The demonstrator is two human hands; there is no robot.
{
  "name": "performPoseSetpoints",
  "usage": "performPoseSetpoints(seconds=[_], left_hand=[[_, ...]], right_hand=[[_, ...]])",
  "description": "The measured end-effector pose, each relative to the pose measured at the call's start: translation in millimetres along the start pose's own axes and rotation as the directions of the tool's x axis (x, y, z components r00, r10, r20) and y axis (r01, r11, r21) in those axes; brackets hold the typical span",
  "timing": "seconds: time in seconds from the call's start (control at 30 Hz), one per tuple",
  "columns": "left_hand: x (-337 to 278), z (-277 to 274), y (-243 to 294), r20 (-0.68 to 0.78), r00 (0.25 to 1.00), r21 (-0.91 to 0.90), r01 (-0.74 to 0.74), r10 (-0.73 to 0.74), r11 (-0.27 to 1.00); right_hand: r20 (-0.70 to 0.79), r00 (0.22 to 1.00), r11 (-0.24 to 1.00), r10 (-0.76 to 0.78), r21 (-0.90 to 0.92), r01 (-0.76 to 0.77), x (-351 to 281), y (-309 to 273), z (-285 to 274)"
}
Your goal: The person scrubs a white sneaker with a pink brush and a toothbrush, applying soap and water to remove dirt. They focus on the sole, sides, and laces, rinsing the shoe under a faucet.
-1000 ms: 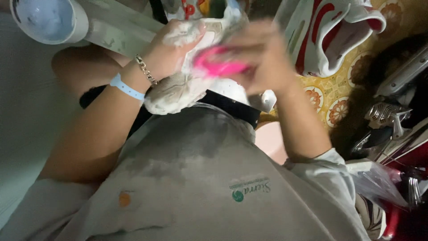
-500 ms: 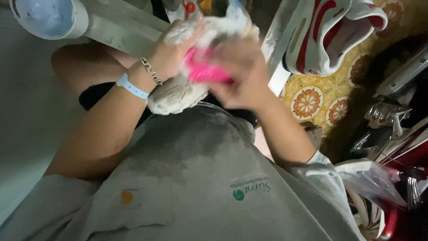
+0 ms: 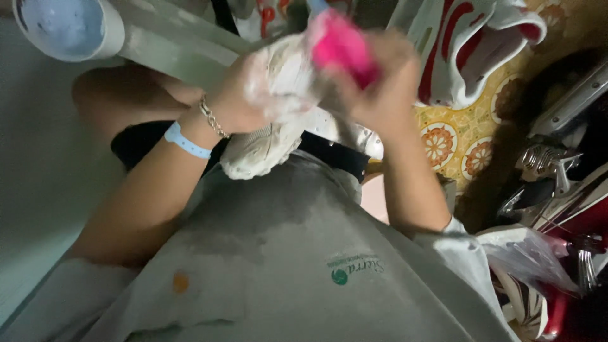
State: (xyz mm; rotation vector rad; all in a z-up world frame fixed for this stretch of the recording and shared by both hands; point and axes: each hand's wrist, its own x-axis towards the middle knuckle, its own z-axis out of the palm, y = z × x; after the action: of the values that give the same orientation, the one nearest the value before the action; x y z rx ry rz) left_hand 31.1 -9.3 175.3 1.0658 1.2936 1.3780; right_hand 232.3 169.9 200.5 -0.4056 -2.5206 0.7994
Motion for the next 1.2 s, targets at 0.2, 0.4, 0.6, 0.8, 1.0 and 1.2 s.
performPoseSetpoints(seconds=[0.2, 0.4, 0.6, 0.8, 1.0, 1.2], left_hand=[[-7, 1, -3, 0.032, 0.992, 0.322, 0.103, -0.12, 0.941], [-4, 12, -16, 0.232, 0.956, 0.33, -0.253, 0.182, 0.909], [-1, 17, -9, 0.134, 0.973, 0.416, -0.226, 0.186, 0.881], [-15, 14, -25, 0.102, 0.995, 0.479, -0.052, 0.004, 0.876], [-23, 17, -38, 0.124, 0.992, 0.508, -0.072, 0.01, 0.858], [-17, 21, -26, 0.164, 0.979, 0.692, -0.2, 0.118, 0.694]], right_hand=[[0.002, 0.997, 0.931, -0.073, 0.36, 0.068, 8, -15, -8], [0.014, 0.997, 0.974, -0.079, 0.212, 0.074, -13, -17, -8], [0.024, 0.989, 0.912, -0.144, 0.391, 0.123, 10, -52, -9], [-0.024, 0.999, 0.999, 0.038, -0.003, -0.038, -19, 3, -6], [-0.018, 0.996, 0.962, -0.09, 0.256, 0.091, -5, -2, -6], [-0.07, 0.989, 0.913, -0.131, 0.381, 0.148, -37, -24, 5]])
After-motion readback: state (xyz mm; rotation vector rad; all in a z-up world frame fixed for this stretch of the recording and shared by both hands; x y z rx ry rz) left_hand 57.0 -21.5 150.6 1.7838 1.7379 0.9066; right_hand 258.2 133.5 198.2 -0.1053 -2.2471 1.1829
